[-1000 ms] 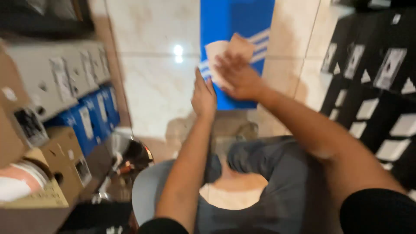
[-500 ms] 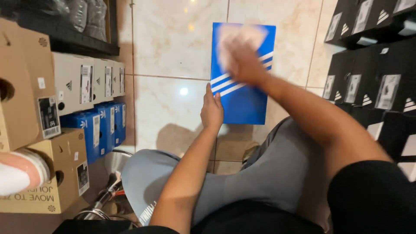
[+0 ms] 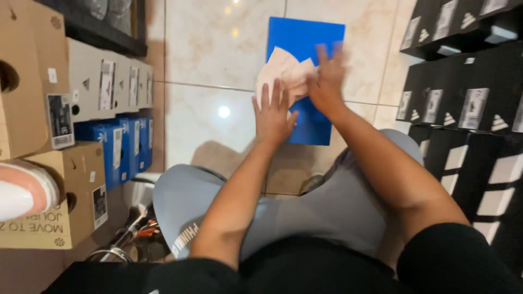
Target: Cleaning shoeboxes with a cloth in a storage area
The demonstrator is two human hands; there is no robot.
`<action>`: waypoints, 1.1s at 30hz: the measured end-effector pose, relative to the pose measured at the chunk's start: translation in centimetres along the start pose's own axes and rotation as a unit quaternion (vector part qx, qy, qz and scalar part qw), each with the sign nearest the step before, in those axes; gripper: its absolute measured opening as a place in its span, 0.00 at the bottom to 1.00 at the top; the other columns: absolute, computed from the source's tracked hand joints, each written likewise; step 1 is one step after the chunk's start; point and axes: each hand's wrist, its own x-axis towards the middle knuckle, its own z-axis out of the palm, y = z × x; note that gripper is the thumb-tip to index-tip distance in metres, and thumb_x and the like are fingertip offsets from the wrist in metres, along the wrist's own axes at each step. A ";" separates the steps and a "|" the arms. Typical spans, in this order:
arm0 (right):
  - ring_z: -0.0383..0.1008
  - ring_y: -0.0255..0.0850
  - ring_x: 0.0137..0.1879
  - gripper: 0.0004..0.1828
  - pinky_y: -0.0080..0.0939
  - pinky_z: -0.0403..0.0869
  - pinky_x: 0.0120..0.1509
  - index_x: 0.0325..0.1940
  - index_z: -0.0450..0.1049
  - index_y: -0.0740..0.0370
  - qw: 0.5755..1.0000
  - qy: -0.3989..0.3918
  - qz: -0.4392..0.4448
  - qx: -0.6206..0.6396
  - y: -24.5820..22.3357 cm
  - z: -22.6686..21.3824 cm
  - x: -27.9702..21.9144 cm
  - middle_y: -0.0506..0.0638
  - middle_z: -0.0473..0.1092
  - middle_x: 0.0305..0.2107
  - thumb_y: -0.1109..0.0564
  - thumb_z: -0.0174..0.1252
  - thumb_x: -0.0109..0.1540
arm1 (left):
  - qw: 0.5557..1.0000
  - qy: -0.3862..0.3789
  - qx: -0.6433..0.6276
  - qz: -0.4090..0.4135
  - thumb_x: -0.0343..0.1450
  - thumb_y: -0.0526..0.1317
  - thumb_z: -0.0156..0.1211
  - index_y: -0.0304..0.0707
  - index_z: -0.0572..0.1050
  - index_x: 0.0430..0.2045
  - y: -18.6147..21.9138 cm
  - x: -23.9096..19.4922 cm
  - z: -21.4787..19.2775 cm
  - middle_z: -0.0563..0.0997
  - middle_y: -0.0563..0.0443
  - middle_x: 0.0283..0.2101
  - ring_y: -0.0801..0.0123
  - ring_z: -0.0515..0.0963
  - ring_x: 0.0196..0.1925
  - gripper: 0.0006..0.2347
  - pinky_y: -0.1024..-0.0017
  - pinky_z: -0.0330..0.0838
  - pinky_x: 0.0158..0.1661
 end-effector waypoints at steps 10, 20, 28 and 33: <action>0.17 0.77 0.75 0.57 0.83 0.40 0.75 0.84 0.34 0.53 0.955 -0.187 0.039 -0.225 0.6 1.1 -2.0 0.63 0.25 0.77 0.15 0.42 0.68 | 0.893 -0.082 -0.352 -0.268 0.72 0.63 0.27 0.47 0.68 0.63 -7.1 19.6 3.3 0.77 0.41 0.62 0.45 0.78 0.62 0.32 0.52 0.71 0.61; 0.08 0.74 0.74 0.59 0.96 0.49 0.64 0.86 0.27 0.47 0.966 -0.162 0.023 -0.198 3.2 3.2 -3.2 0.56 0.14 0.77 0.12 0.39 0.69 | 0.833 -0.356 -0.293 -0.307 0.71 0.66 0.18 0.35 0.73 0.56 -6.4 3.3 -2.9 0.78 0.34 0.54 0.47 0.78 0.55 0.39 0.58 0.70 0.56; 0.06 0.75 0.72 0.60 0.96 0.43 0.62 0.86 0.33 0.55 0.967 -0.198 0.053 -0.154 2.8 2.3 -2.0 0.61 0.16 0.76 0.14 0.41 0.67 | 0.866 -0.439 -0.017 -0.238 0.77 0.64 0.27 0.46 0.72 0.57 -0.7 2.0 -13.2 0.85 0.46 0.43 0.55 0.84 0.42 0.30 0.62 0.75 0.40; 0.10 0.70 0.75 0.50 0.92 0.31 0.69 0.85 0.37 0.49 0.958 -0.229 0.124 -0.117 2.0 1.2 -1.1 0.58 0.21 0.77 0.24 0.43 0.69 | 0.929 -0.213 -0.239 -0.184 0.76 0.53 0.41 0.22 0.57 0.67 -0.6 2.1 -7.1 0.64 0.20 0.64 0.28 0.65 0.62 0.31 0.47 0.57 0.63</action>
